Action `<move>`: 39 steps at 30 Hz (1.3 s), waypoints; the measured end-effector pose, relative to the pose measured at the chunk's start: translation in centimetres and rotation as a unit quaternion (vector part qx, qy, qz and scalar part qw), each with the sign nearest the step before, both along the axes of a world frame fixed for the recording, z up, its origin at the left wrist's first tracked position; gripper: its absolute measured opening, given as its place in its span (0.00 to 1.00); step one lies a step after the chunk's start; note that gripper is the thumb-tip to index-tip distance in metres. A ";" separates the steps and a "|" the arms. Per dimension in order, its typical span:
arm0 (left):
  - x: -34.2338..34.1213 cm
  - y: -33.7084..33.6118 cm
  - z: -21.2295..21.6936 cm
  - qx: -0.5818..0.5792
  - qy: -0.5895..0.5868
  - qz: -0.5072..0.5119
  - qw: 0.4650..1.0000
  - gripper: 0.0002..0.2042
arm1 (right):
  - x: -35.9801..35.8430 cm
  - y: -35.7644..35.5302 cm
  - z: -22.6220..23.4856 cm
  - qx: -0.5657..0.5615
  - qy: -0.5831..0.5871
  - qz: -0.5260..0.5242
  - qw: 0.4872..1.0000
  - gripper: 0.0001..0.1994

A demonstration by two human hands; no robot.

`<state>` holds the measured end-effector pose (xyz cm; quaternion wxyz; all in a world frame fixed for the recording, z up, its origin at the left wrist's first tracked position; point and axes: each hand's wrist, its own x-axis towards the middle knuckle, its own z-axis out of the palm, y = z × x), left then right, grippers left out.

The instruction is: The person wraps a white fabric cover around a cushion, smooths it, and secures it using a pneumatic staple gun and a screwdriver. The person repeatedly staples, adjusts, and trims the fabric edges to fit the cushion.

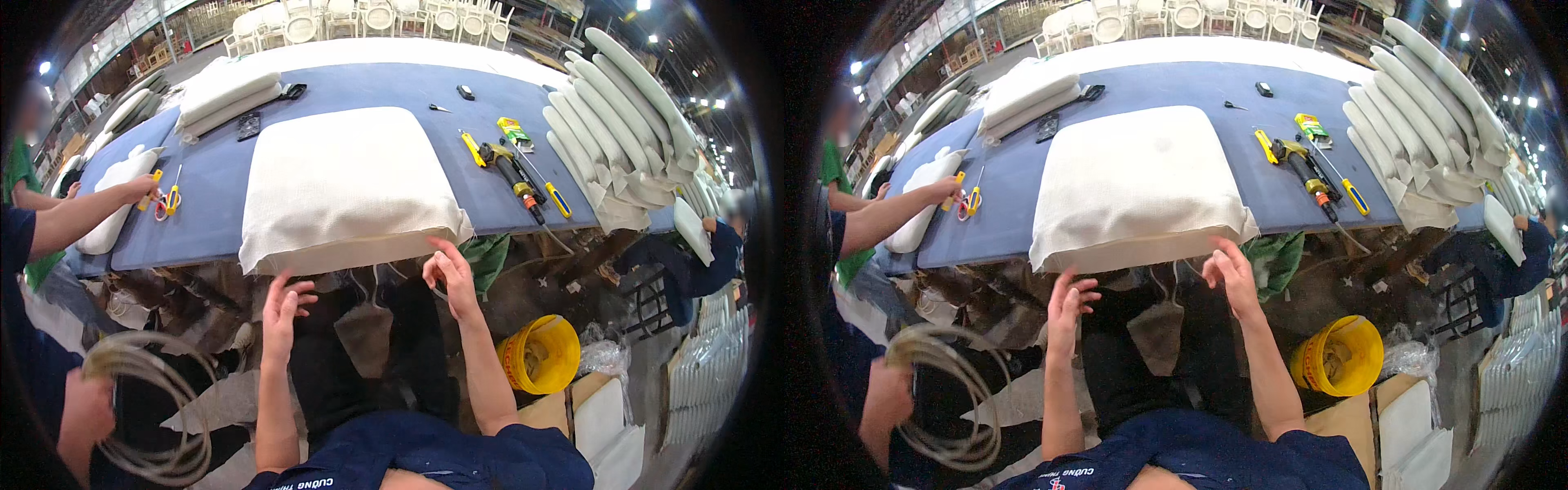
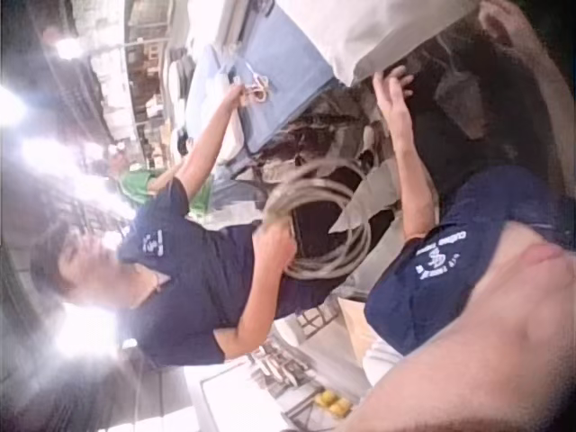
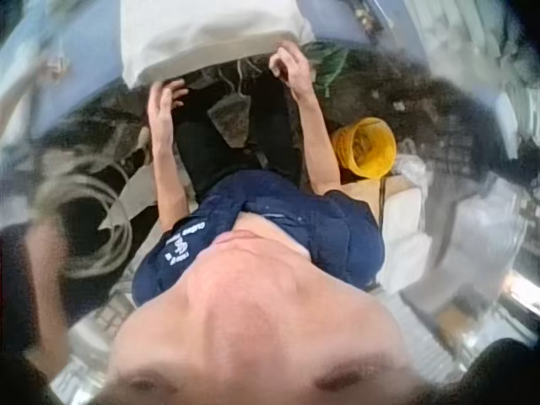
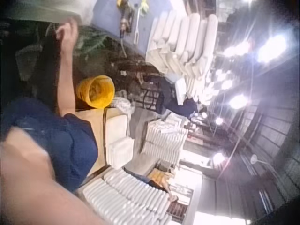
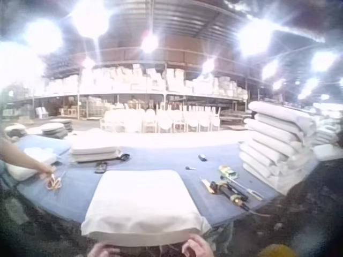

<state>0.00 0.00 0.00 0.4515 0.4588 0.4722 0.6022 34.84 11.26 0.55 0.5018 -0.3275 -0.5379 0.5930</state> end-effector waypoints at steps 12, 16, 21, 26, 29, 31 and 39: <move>-4.2 6.2 3.0 -0.037 -0.244 0.106 0.963 0.22 | -2.2 2.7 1.7 -0.167 0.285 -0.085 0.940 0.20; -4.6 5.3 2.4 -0.061 -0.166 0.159 0.971 0.22 | -0.4 3.2 1.4 -0.122 0.202 -0.143 0.961 0.22; -4.8 4.4 3.5 -0.067 -0.108 0.213 0.969 0.23 | -0.3 3.1 1.2 -0.123 0.155 -0.189 0.962 0.23; -5.5 3.5 2.4 -0.105 0.003 0.158 0.982 0.24 | 0.5 2.7 -0.7 -0.110 0.123 -0.231 0.959 0.22; -6.2 2.8 2.0 -0.106 0.044 0.159 0.981 0.25 | -0.2 2.2 -0.1 -0.057 0.054 -0.242 0.967 0.23; -5.4 2.9 3.1 -0.106 0.083 0.216 0.967 0.24 | 0.4 2.4 -0.2 0.011 -0.006 -0.323 0.946 0.19; -5.9 6.2 2.6 0.105 0.426 0.249 0.863 0.31 | 1.4 5.4 0.8 0.098 -0.212 -0.299 0.925 0.10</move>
